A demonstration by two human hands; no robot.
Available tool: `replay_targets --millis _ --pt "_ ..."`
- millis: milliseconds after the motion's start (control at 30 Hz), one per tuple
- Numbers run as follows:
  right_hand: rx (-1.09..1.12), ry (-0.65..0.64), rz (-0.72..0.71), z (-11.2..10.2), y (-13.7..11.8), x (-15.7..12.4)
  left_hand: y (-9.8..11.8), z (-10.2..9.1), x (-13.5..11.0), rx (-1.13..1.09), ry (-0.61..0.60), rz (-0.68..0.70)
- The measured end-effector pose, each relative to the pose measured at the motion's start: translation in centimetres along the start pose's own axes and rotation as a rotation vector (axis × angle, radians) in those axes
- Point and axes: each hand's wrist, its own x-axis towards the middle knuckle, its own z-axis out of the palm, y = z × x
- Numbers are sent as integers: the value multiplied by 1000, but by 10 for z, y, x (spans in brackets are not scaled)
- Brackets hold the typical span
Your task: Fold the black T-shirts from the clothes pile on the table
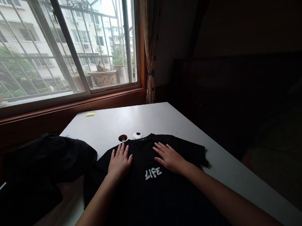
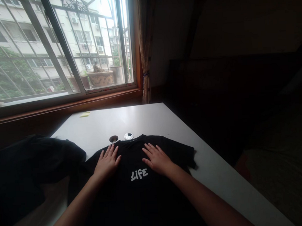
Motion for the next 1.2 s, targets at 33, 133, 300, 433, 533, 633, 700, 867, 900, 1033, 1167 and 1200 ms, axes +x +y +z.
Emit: replay_targets --millis 33,133,300,433,533,633,700,867,900,1033,1167,1200 --pt "5 -4 -15 1 -5 -2 0 0 0 3 3 -2" --pt "31 -25 -87 1 -22 -10 1 -1 -1 20 7 -4" --pt "47 -38 -124 1 -42 -23 2 -3 -2 32 2 1" --pt "40 -31 -103 2 -39 -23 1 -2 -2 23 6 1" --pt "32 -30 -61 3 -26 -18 1 0 -1 4 3 -1" --pt "23 -6 20 4 -4 -9 0 0 0 -11 -9 -7" --pt "20 16 68 6 12 -2 0 -1 0 -14 -16 -6" --pt "-36 29 195 8 48 16 2 -3 -1 6 -11 -11" --pt "-48 20 228 7 52 20 2 -3 -1 14 -13 -13" --pt "-85 14 290 3 54 29 2 -3 -1 38 -17 -18" --pt "-109 87 158 5 38 31 2 -4 -1 32 -24 -17" --pt "-99 85 132 7 34 32 2 -4 -1 29 -26 -17"
